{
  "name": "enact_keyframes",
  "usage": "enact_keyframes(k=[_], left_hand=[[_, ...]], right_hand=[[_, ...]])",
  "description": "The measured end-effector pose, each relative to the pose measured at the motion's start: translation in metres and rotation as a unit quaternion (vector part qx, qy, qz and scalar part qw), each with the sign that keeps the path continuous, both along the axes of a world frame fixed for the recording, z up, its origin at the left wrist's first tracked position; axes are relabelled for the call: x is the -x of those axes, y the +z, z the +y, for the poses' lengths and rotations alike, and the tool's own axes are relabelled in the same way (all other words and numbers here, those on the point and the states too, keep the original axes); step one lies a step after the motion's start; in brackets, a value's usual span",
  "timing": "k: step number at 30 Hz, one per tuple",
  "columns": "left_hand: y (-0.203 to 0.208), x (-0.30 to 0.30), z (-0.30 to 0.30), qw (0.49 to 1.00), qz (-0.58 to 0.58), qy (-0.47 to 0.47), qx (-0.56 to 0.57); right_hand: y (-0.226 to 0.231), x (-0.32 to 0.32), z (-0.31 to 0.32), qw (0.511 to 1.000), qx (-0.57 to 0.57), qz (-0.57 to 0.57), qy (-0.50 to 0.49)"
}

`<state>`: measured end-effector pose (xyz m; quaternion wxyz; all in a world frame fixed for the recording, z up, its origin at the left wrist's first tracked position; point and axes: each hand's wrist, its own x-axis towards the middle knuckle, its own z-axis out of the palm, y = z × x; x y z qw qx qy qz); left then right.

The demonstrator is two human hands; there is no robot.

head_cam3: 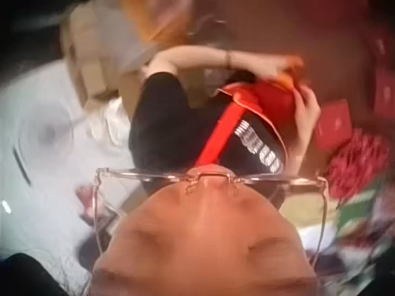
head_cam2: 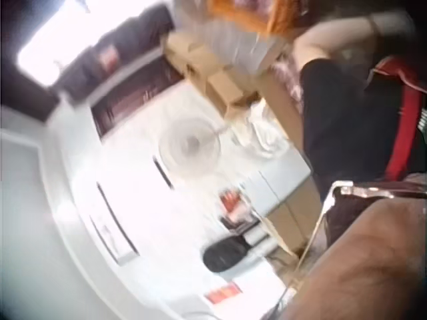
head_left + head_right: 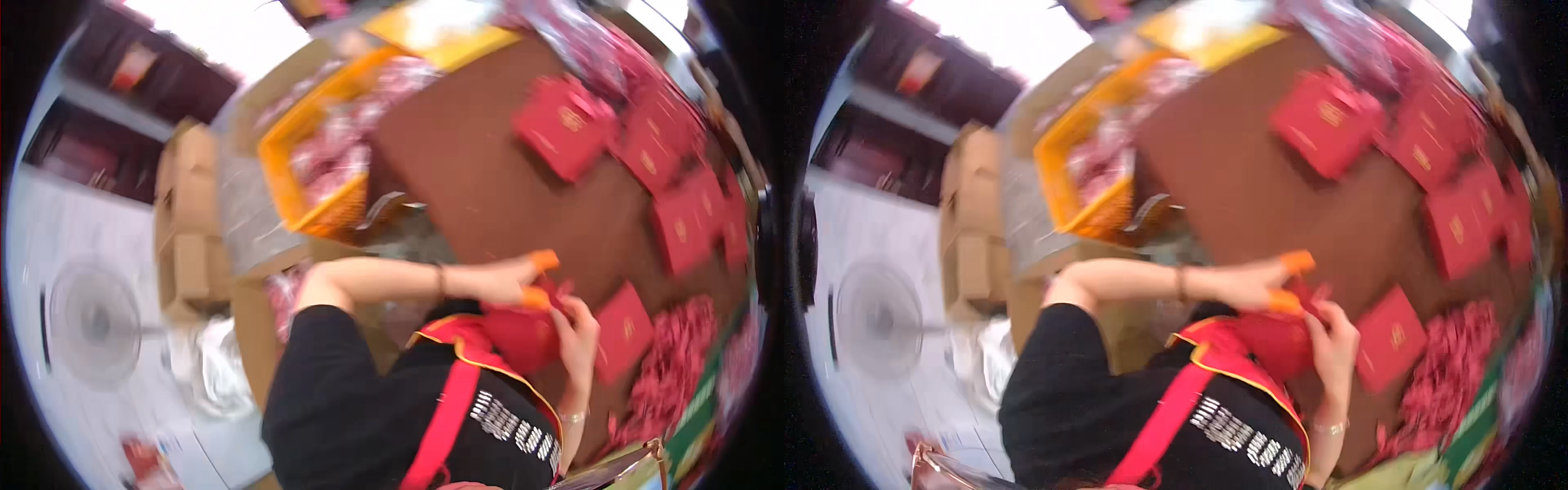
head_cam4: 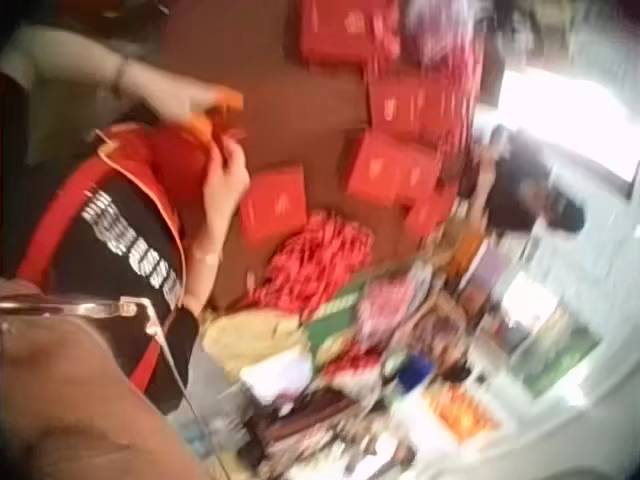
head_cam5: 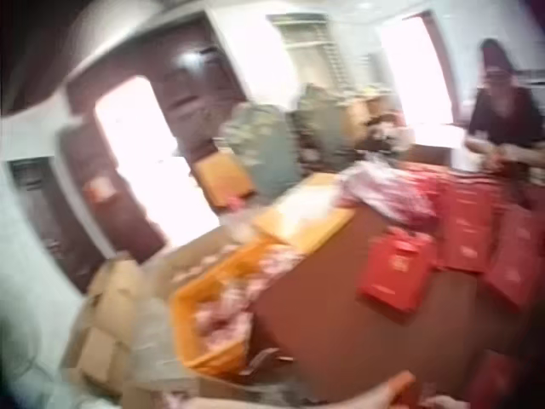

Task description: Assembling red gift bags by threading and securing pink ribbons into the bag handles.

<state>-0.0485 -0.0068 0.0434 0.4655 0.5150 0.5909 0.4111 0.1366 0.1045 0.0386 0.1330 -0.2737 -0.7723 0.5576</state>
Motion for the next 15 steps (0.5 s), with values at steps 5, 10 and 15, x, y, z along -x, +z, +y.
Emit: enact_keyframes(k=[5, 10, 15], left_hand=[[-0.001, -0.012, -0.054, 0.996, 0.015, 0.003, 0.093], [0.014, 0.023, -0.109, 0.991, -0.049, 0.018, 0.122], [0.008, 0.055, -0.154, 0.985, -0.013, 0.161, 0.056]], right_hand=[[0.004, 0.004, 0.022, 0.979, 0.198, 0.039, 0.036], [0.003, 0.024, 0.031, 0.988, 0.144, 0.044, 0.047], [-0.027, 0.038, 0.037, 0.994, 0.05, -0.014, 0.098]])
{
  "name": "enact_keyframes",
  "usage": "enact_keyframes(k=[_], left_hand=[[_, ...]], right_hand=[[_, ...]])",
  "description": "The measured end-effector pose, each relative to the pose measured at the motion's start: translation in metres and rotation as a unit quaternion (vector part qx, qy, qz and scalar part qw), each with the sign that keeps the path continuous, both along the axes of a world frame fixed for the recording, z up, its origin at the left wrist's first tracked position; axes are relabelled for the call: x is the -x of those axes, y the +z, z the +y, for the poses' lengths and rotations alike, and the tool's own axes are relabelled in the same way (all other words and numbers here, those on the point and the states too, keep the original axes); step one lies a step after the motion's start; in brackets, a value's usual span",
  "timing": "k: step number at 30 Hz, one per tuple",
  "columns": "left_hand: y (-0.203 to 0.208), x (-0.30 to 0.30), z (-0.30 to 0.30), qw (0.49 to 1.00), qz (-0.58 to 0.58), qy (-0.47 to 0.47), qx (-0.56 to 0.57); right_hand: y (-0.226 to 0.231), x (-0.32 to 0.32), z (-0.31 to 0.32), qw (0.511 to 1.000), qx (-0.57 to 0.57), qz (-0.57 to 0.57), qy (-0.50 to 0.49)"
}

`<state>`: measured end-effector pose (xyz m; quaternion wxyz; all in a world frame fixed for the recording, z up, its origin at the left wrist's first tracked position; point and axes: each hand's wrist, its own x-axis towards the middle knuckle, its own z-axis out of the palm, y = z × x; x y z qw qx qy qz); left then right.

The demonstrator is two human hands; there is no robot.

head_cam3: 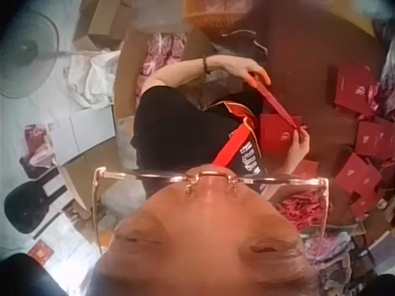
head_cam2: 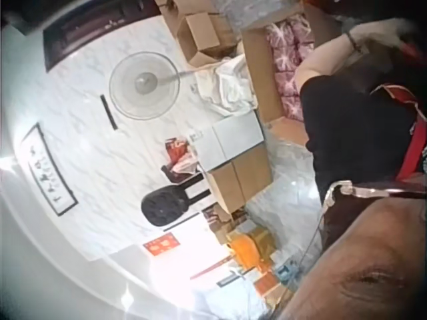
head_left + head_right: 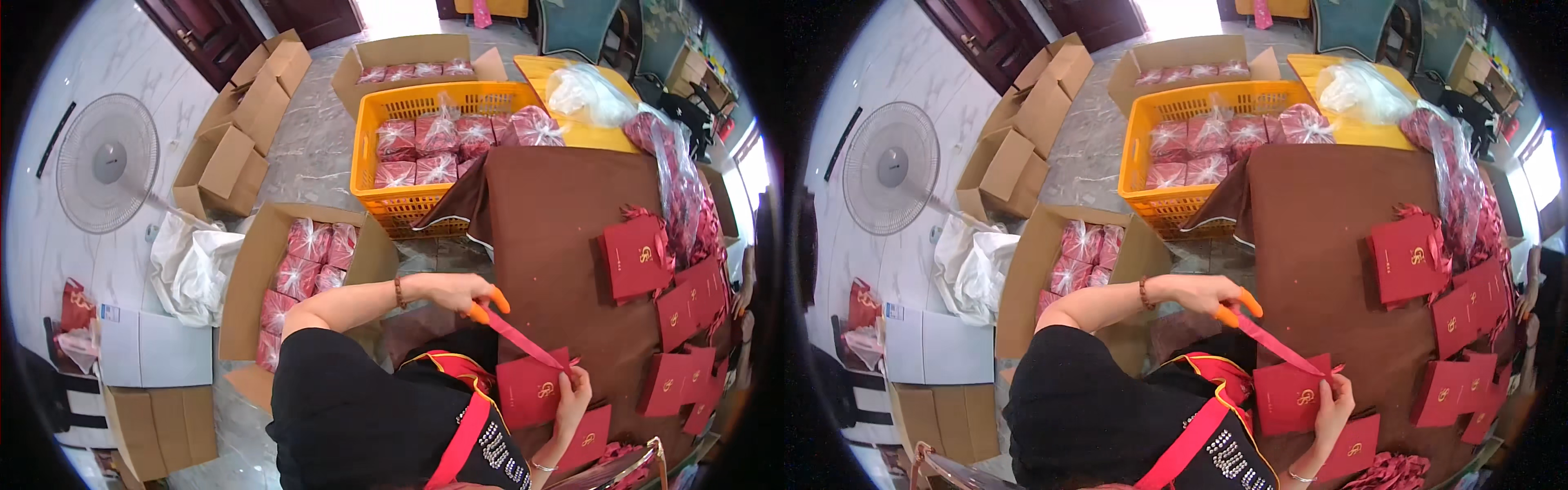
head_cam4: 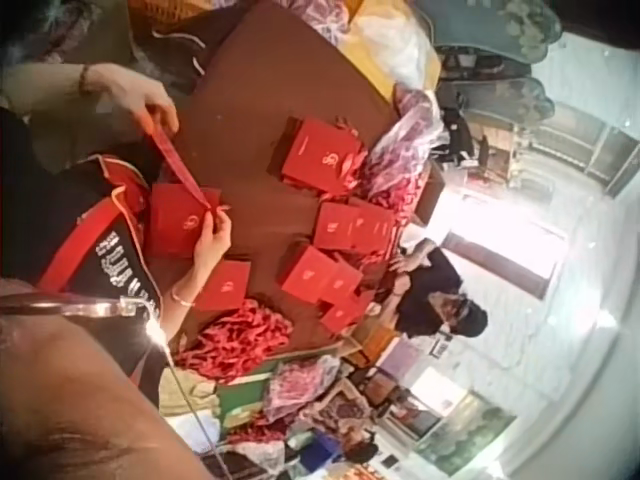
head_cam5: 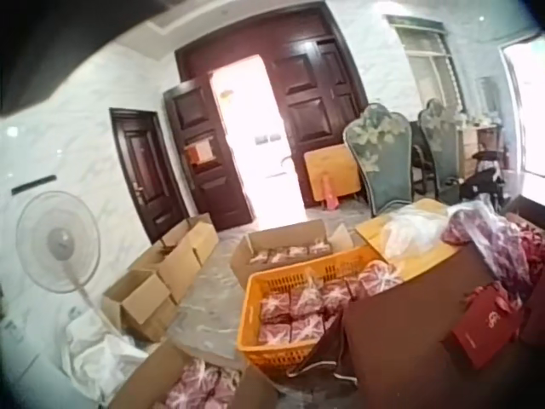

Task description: Assembling red gift bags by threading and securing pink ribbons into the bag handles.

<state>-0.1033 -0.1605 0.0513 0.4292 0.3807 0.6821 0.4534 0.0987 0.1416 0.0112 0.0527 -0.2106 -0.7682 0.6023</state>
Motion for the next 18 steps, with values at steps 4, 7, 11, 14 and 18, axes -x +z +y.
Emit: enact_keyframes(k=[4, 7, 11, 14, 18], left_hand=[[0.016, 0.008, 0.003, 0.954, -0.295, 0.035, -0.053], [0.018, -0.014, 0.027, 0.854, -0.44, 0.006, -0.277], [0.044, -0.028, 0.065, 0.792, -0.477, -0.052, -0.376], [0.056, -0.033, 0.087, 0.843, -0.382, -0.03, -0.377], [0.06, -0.034, 0.11, 0.928, -0.282, 0.1, -0.221]], right_hand=[[-0.017, 0.0, -0.01, 0.995, -0.083, -0.04, 0.047], [-0.016, 0.002, -0.023, 0.997, -0.055, -0.023, 0.057], [-0.009, 0.003, -0.029, 0.995, -0.062, -0.048, 0.058], [-0.012, -0.002, -0.031, 0.996, -0.062, -0.051, 0.049], [-0.006, -0.004, -0.037, 0.993, -0.076, -0.07, 0.054]])
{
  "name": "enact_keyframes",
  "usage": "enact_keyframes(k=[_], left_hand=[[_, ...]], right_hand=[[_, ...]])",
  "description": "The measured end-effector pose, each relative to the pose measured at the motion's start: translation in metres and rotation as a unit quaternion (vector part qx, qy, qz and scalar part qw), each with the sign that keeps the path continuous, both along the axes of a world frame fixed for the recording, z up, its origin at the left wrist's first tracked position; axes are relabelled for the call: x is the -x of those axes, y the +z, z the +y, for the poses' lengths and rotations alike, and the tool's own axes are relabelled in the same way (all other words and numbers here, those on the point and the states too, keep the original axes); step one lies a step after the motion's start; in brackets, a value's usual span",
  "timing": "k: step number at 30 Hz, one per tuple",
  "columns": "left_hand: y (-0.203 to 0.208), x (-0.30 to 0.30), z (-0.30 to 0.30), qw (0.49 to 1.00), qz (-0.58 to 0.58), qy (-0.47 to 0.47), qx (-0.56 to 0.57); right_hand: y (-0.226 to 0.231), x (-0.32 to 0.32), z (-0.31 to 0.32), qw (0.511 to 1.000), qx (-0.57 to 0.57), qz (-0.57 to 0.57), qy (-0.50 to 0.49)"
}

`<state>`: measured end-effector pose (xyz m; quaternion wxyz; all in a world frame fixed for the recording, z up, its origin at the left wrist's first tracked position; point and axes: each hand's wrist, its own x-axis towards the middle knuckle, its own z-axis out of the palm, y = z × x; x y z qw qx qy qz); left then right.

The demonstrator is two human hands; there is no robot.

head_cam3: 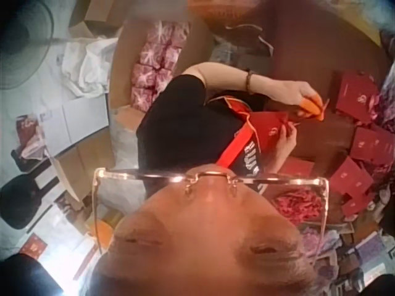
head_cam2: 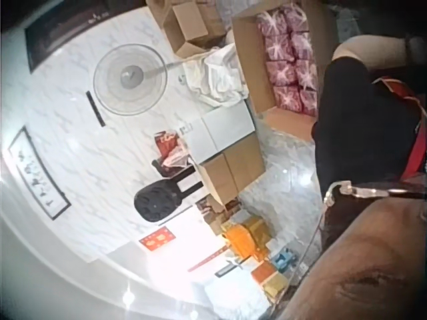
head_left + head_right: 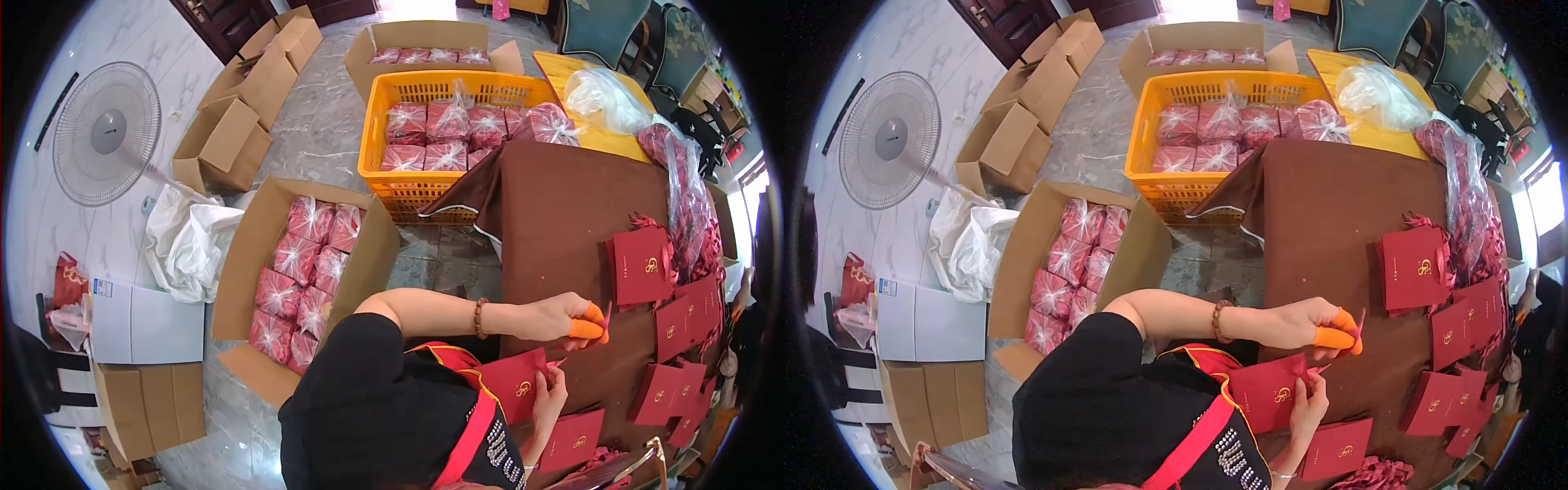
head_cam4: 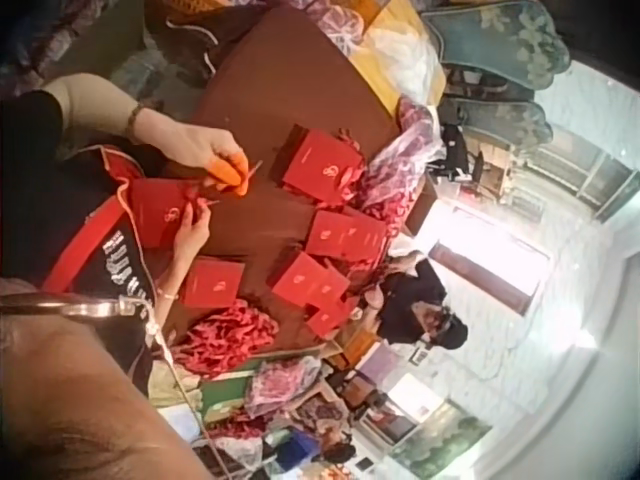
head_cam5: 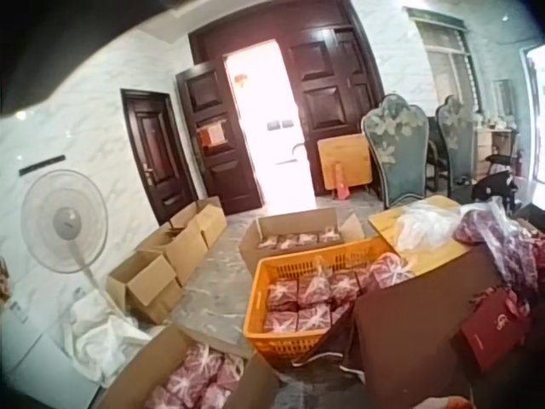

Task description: Assembling red gift bags by threading and securing pink ribbons into the bag handles.

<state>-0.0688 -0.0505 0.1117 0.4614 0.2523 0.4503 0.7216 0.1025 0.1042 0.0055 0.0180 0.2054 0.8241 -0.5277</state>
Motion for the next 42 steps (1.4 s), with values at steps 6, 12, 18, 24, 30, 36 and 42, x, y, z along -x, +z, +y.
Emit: enact_keyframes(k=[6, 12, 18, 24, 30, 36, 42], left_hand=[[-0.028, -0.015, 0.028, 0.841, 0.505, 0.187, -0.051], [-0.087, -0.046, 0.039, 0.988, -0.013, -0.134, 0.076], [-0.092, -0.049, 0.032, 0.972, 0.21, -0.028, 0.101], [-0.087, -0.07, 0.025, 0.892, 0.422, 0.014, 0.16], [-0.099, -0.08, 0.032, 0.892, 0.434, 0.018, 0.123], [-0.106, -0.054, 0.014, 0.863, 0.473, 0.06, 0.166], [-0.11, -0.047, 0.022, 0.881, 0.43, 0.016, 0.196]], right_hand=[[-0.004, -0.004, -0.006, 0.998, -0.009, 0.053, -0.011], [0.001, -0.015, 0.0, 0.998, 0.058, 0.003, -0.034], [0.026, -0.009, -0.006, 0.994, 0.095, -0.009, -0.051], [0.02, -0.021, 0.004, 0.988, 0.151, -0.018, -0.039], [0.022, -0.042, 0.006, 0.999, 0.008, 0.023, -0.024], [0.043, -0.047, 0.0, 0.996, -0.066, 0.056, -0.018], [0.035, -0.064, -0.004, 0.997, 0.008, -0.01, -0.07]])
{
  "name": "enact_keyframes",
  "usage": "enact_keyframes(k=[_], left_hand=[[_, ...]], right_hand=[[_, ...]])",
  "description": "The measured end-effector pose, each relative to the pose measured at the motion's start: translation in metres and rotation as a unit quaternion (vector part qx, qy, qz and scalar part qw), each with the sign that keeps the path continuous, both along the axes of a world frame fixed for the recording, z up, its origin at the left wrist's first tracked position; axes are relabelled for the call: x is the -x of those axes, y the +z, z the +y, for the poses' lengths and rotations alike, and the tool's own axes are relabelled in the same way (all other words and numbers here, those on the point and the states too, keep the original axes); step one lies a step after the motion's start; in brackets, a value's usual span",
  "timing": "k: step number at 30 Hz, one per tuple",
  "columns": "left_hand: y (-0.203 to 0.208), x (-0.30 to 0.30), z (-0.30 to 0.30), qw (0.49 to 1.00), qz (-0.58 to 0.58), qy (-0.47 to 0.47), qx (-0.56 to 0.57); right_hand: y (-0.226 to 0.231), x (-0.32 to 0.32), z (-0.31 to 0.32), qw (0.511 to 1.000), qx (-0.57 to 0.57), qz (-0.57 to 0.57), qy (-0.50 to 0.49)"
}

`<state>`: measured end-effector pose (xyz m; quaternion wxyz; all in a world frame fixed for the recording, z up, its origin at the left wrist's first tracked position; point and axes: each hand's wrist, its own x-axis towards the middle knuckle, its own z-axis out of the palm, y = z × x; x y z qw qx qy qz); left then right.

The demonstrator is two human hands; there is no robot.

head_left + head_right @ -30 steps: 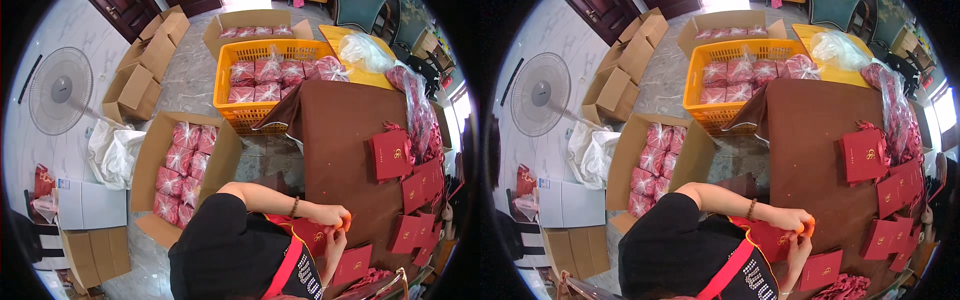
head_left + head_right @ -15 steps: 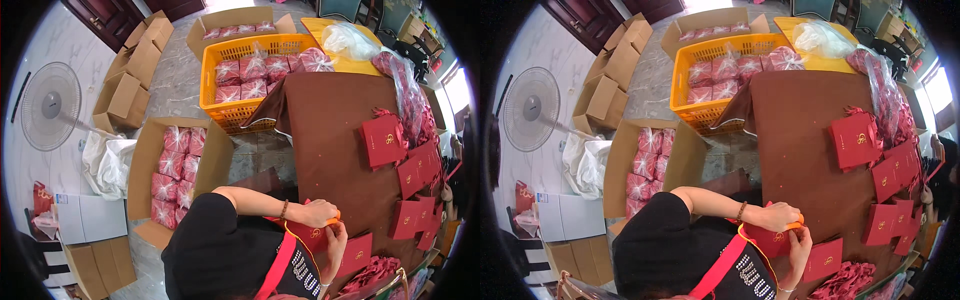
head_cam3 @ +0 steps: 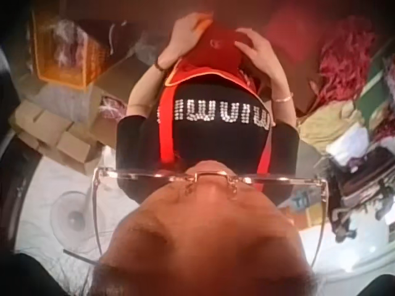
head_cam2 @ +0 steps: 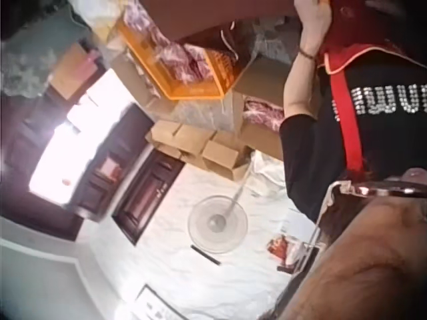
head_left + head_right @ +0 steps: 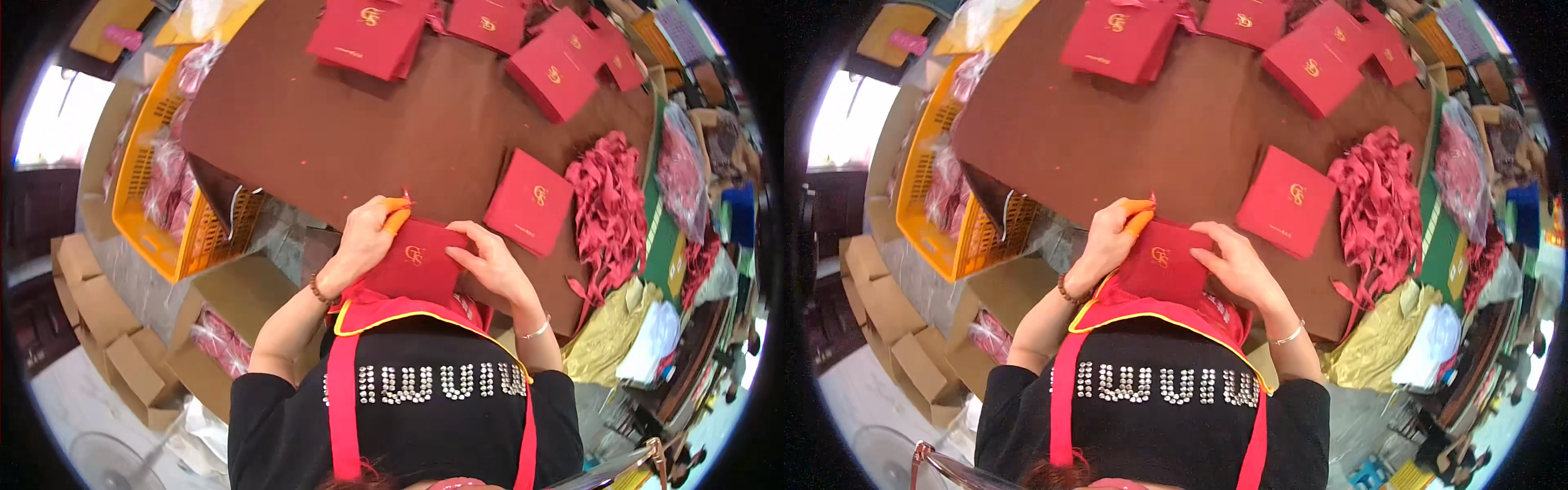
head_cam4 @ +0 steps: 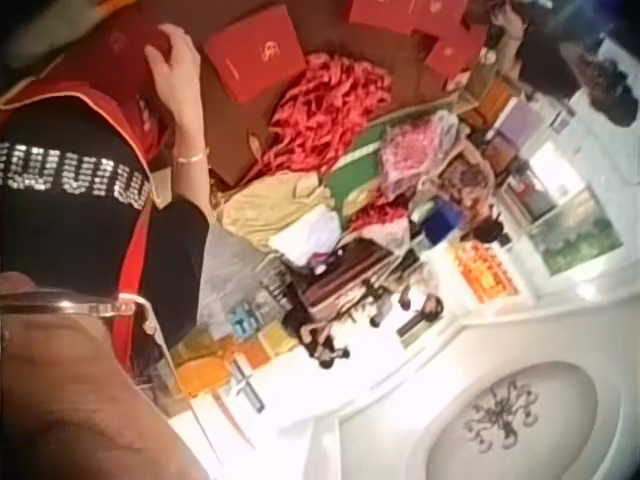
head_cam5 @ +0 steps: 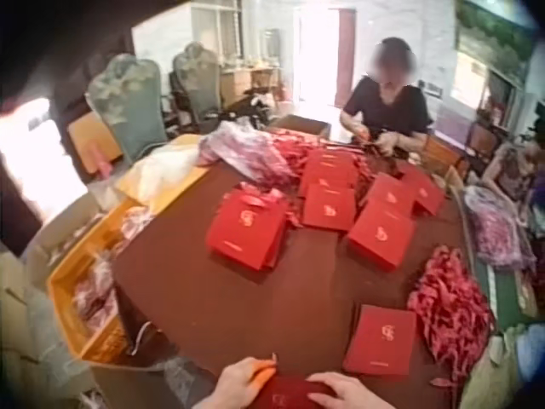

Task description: Assembling red gift bags by threading and securing pink ribbons into the bag handles.

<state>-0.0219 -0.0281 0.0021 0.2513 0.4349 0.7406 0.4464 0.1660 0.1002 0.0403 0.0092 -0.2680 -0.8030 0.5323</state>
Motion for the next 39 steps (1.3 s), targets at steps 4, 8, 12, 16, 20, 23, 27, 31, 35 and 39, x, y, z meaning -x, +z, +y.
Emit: enact_keyframes(k=[4, 8, 12, 16, 20, 23, 27, 31, 35, 39], left_hand=[[-0.006, -0.009, 0.01, 1.0, -0.007, -0.006, -0.003], [-0.001, -0.014, 0.007, 0.992, 0.087, 0.035, -0.087], [0.015, -0.026, 0.0, 0.984, 0.173, -0.032, -0.024], [0.007, -0.043, -0.003, 0.963, 0.239, -0.121, -0.029], [0.003, -0.052, 0.003, 0.967, 0.23, -0.107, -0.028], [0.006, -0.057, 0.008, 0.959, 0.261, -0.102, -0.028], [0.005, -0.058, 0.008, 0.946, 0.299, -0.117, -0.054], [0.011, -0.062, 0.009, 0.942, 0.306, -0.128, -0.048], [0.01, -0.065, 0.01, 0.934, 0.326, -0.136, -0.058], [0.006, -0.066, 0.011, 0.937, 0.317, -0.132, -0.063]], right_hand=[[-0.007, -0.01, -0.005, 0.982, 0.156, -0.047, -0.097], [-0.013, -0.014, -0.009, 0.971, 0.189, -0.057, -0.133], [-0.021, -0.016, -0.007, 0.963, 0.223, -0.044, -0.143], [-0.017, -0.014, -0.004, 0.971, 0.186, -0.072, -0.129], [-0.016, -0.015, -0.003, 0.969, 0.197, -0.062, -0.136], [-0.023, -0.019, -0.003, 0.969, 0.199, -0.047, -0.137], [-0.017, -0.02, -0.003, 0.967, 0.209, -0.035, -0.139], [-0.021, -0.021, -0.004, 0.969, 0.204, -0.029, -0.136], [-0.015, -0.021, -0.007, 0.97, 0.197, -0.04, -0.134], [-0.022, -0.023, -0.008, 0.979, 0.153, -0.036, -0.13]])
